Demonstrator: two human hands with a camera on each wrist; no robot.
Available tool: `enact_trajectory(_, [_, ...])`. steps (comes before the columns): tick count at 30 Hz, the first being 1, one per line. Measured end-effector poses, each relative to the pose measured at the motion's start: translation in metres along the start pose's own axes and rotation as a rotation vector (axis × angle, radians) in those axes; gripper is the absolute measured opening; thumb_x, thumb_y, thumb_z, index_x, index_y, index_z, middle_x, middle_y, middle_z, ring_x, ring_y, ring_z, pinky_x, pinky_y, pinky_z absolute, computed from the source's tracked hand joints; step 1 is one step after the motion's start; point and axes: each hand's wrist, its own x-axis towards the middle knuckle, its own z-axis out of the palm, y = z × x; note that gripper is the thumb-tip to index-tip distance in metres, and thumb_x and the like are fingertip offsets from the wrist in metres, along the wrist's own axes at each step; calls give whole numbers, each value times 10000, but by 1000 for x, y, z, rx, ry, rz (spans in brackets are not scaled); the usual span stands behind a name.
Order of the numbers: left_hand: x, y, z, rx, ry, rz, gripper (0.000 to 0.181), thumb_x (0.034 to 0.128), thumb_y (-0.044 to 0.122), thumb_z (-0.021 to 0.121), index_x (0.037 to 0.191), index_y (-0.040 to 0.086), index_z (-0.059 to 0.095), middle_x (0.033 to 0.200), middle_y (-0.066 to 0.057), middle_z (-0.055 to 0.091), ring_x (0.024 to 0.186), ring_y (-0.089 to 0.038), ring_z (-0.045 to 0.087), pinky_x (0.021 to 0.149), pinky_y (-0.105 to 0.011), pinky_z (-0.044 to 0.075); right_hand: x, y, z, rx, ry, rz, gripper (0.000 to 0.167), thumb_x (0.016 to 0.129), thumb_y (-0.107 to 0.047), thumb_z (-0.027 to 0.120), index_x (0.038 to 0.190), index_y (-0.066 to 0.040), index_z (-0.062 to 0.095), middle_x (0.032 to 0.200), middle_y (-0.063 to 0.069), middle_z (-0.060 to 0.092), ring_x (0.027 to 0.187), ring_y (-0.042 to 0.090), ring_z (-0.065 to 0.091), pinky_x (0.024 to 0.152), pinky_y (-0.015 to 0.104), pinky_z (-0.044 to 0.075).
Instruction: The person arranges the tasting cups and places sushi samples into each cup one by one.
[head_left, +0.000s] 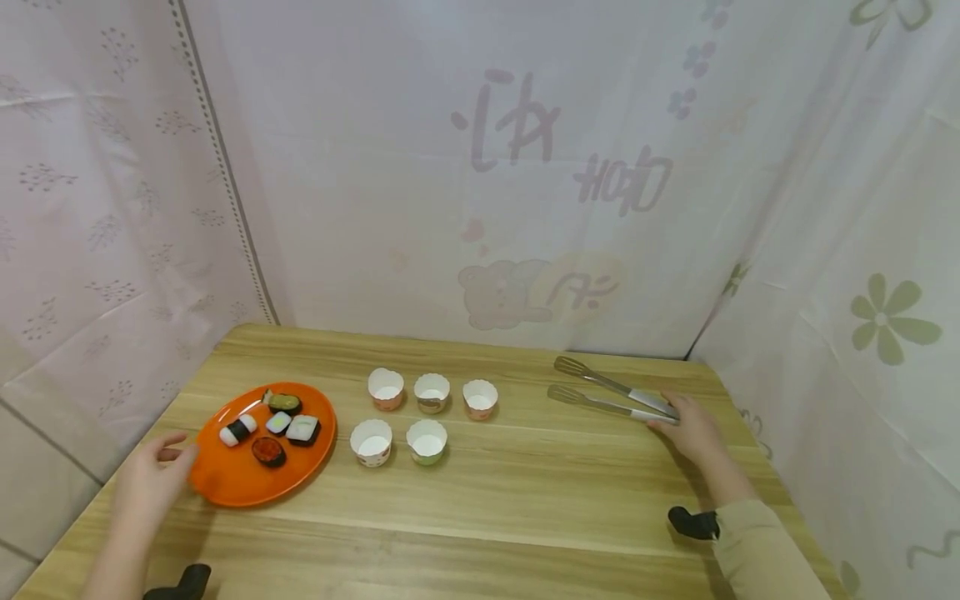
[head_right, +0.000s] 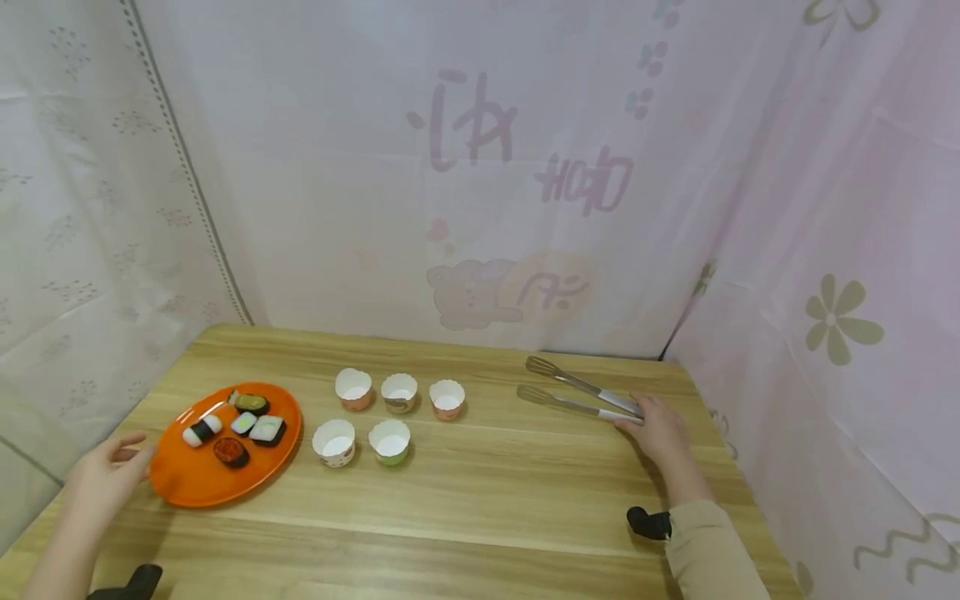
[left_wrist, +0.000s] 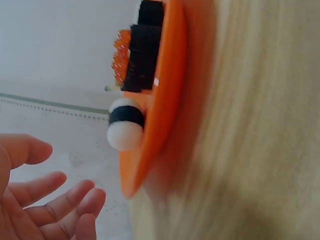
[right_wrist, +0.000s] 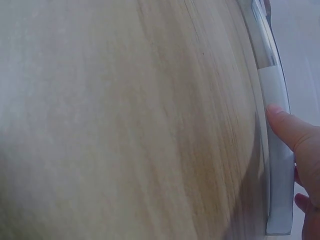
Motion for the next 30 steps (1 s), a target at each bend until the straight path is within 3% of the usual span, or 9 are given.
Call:
enact_trajectory(8, [6,-25,6,75,36,-61,500,961,265,515,1256,-136,482,1105,-352,572,951,-484,538,694,-525,455,-3,-3,0,4,-31,15,742,856,-377,721,1375,64,425,1288,369,423,1127,550,426,900,677,367])
enact_trajectory(12, [9,-32,8,78,-22,-118,588,968,323,494,1290,-163,417,1082,-340,592,800,-372,623,631,-432,473,-5,-3,1,5,-40,19,763,845,-399,727,1374,63,431,1249,373,428,1078,545,454,856,668,398])
enact_trajectory(17, [9,-36,11,-25,-110,-183,667,986,348,445,1345,-195,303,1143,-390,535,620,-210,656,548,-311,527,-6,-2,5,3,-50,31,781,847,-441,713,1387,47,429,1246,355,423,1062,530,470,827,659,417])
enact_trajectory(24, [7,-36,12,-135,-131,-198,679,995,333,447,1362,-205,259,1178,-436,474,607,-227,660,538,-324,576,-11,-4,7,2,-68,45,776,851,-487,687,1386,18,442,1227,334,425,996,481,514,718,586,469])
enact_trajectory(30, [8,-41,14,-162,-153,-205,651,998,323,445,1348,-202,287,1118,-421,526,602,-237,659,546,-332,583,-12,-8,6,1,-52,40,719,861,-458,691,1361,12,477,1220,316,438,1001,464,509,714,562,469])
